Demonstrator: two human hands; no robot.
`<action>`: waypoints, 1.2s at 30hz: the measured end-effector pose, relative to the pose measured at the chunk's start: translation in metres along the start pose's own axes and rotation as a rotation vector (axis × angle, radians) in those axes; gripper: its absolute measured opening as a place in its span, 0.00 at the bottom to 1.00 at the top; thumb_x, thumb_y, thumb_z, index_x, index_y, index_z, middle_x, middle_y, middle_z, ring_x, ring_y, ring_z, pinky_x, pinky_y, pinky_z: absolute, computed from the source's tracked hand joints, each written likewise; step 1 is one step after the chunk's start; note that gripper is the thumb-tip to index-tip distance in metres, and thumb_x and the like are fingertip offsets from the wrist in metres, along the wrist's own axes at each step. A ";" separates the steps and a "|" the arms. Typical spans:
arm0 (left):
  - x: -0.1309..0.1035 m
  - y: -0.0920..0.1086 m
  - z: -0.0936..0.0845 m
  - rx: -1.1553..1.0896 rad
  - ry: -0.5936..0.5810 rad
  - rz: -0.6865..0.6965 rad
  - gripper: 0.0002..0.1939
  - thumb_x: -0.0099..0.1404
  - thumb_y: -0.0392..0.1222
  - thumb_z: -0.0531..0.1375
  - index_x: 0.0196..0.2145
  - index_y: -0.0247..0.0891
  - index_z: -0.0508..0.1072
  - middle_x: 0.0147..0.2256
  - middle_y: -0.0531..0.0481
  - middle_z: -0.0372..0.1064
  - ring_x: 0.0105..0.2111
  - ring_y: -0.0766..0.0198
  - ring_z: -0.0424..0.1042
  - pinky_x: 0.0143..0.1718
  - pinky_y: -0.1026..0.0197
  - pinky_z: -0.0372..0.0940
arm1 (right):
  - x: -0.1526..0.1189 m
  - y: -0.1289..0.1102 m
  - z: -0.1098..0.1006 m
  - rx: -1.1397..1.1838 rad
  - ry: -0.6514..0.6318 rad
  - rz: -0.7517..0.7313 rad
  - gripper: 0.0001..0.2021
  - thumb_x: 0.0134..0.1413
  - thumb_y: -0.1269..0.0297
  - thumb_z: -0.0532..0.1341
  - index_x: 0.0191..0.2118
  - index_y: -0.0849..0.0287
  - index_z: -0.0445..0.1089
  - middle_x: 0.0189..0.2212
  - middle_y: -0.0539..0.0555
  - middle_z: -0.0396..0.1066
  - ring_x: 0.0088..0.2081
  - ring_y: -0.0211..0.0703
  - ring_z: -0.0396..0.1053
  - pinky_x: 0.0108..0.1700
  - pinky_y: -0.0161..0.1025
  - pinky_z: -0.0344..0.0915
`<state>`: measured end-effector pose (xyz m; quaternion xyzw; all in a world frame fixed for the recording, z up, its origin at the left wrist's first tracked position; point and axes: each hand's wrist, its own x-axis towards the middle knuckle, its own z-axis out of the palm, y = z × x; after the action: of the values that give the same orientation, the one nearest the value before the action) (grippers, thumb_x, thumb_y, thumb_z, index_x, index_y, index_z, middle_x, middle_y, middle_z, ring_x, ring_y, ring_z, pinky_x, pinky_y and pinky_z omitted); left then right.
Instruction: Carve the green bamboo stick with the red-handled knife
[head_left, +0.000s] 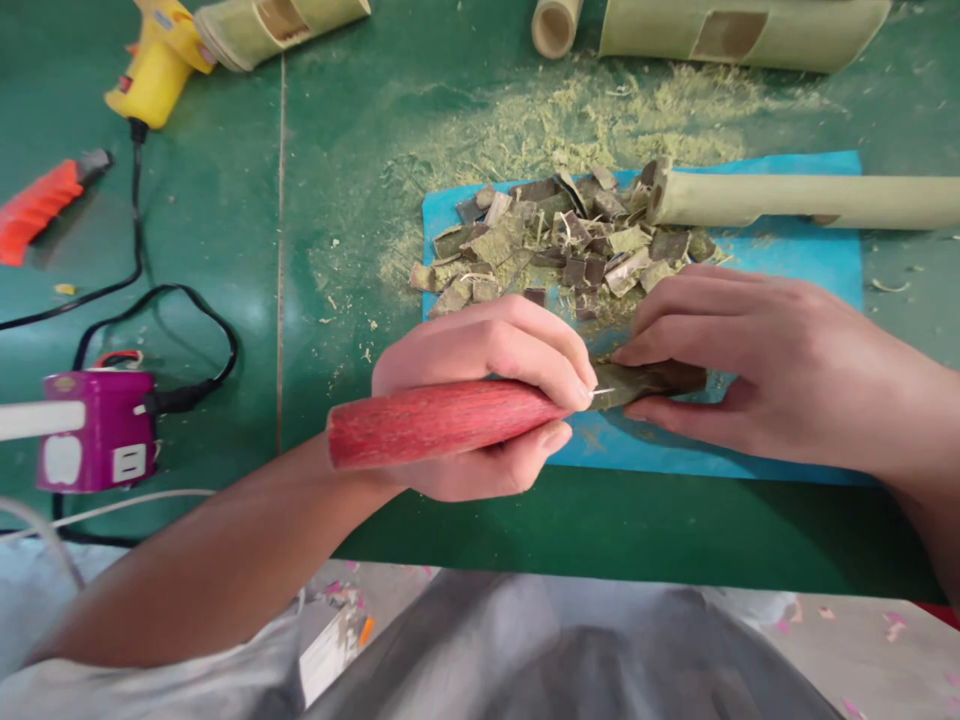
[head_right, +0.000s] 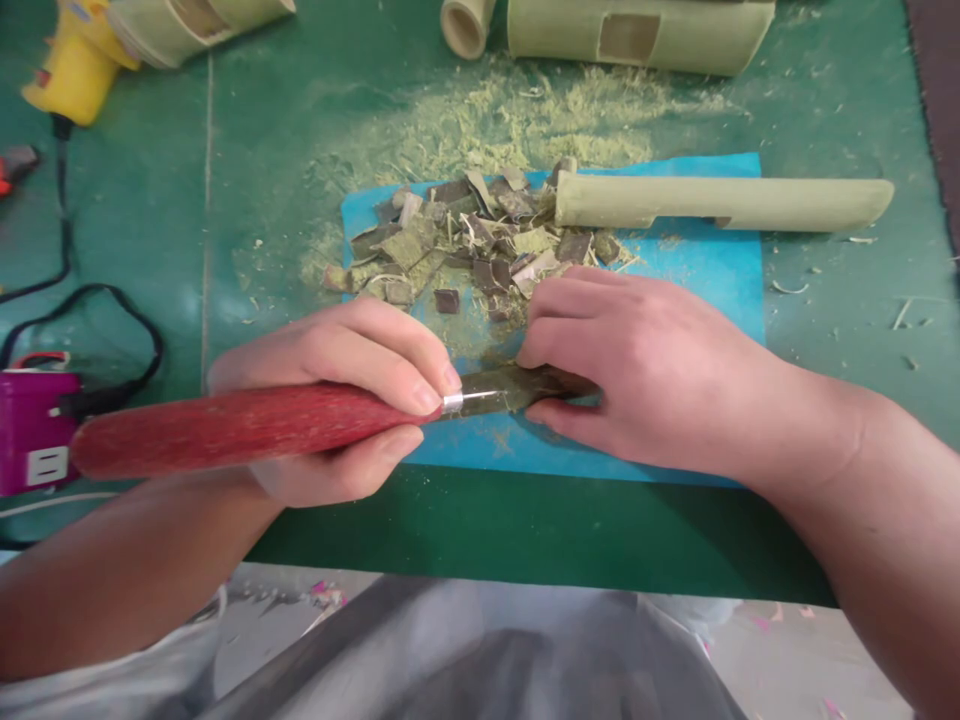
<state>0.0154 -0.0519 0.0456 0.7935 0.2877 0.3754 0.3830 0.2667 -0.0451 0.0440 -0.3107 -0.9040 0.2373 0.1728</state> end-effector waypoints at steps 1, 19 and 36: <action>0.000 -0.001 0.000 -0.002 0.001 0.008 0.03 0.63 0.35 0.63 0.33 0.43 0.75 0.37 0.50 0.80 0.33 0.64 0.79 0.36 0.60 0.75 | 0.000 0.000 0.000 0.001 -0.002 0.000 0.05 0.63 0.64 0.63 0.35 0.57 0.73 0.33 0.55 0.71 0.35 0.46 0.67 0.34 0.46 0.63; 0.002 0.004 0.007 0.144 -0.028 -0.008 0.04 0.63 0.37 0.67 0.37 0.44 0.78 0.35 0.53 0.81 0.34 0.64 0.80 0.39 0.62 0.77 | 0.001 -0.002 -0.001 -0.036 -0.013 -0.033 0.09 0.64 0.66 0.60 0.38 0.63 0.77 0.33 0.57 0.70 0.35 0.47 0.67 0.35 0.46 0.62; -0.003 -0.003 0.002 0.084 0.067 -0.070 0.04 0.63 0.34 0.64 0.32 0.43 0.76 0.33 0.54 0.80 0.33 0.65 0.79 0.37 0.60 0.76 | 0.003 0.000 -0.001 0.014 -0.053 0.000 0.09 0.65 0.62 0.59 0.36 0.59 0.75 0.33 0.55 0.69 0.35 0.45 0.66 0.36 0.43 0.61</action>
<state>0.0148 -0.0538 0.0413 0.7852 0.3434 0.3759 0.3524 0.2653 -0.0428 0.0452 -0.3032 -0.9066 0.2518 0.1509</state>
